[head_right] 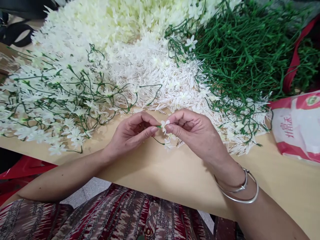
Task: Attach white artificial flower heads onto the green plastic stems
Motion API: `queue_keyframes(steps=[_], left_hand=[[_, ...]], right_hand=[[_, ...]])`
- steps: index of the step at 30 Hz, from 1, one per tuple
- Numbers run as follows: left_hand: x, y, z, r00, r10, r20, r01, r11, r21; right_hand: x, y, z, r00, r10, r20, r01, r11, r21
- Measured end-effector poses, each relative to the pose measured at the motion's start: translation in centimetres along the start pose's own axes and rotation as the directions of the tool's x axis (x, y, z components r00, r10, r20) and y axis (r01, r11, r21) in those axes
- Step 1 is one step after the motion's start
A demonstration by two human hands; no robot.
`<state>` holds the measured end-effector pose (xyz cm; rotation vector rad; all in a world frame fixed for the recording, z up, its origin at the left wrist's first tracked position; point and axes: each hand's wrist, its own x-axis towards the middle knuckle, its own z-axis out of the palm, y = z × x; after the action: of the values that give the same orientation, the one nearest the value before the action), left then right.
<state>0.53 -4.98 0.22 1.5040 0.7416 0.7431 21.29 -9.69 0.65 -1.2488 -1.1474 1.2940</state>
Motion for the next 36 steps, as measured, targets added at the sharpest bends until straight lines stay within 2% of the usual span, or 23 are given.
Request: queue_keyframes(steps=[5, 12, 18, 24, 36], left_hand=[[-0.2, 0.5, 0.1, 1.000, -0.012, -0.010, 0.011, 1.000, -0.017], [-0.5, 0.5, 0.1, 0.999, 0.047, -0.023, -0.045, 0.996, 0.077], [-0.8, 0.1, 0.4, 0.999, 0.011, -0.047, -0.009, 0.999, 0.051], [-0.8, -0.7, 0.6, 0.996, -0.006, -0.093, 0.010, 0.999, 0.040], [-0.6, -0.9, 0.5, 0.993, 0.061, -0.101, -0.045, 0.988, 0.148]], right_hand=[[-0.2, 0.0, 0.2, 1.000, -0.028, -0.007, 0.027, 0.994, -0.108], [-0.6, -0.1, 1.2, 0.995, -0.103, -0.015, 0.100, 0.987, -0.125], [-0.8, 0.3, 1.7, 0.999, -0.044, -0.001, 0.044, 0.994, -0.096], [-0.6, 0.8, 1.8, 0.998, -0.056, -0.008, 0.055, 0.990, -0.127], [-0.2, 1.0, 1.8, 0.999, -0.030, -0.019, 0.029, 0.996, -0.079]])
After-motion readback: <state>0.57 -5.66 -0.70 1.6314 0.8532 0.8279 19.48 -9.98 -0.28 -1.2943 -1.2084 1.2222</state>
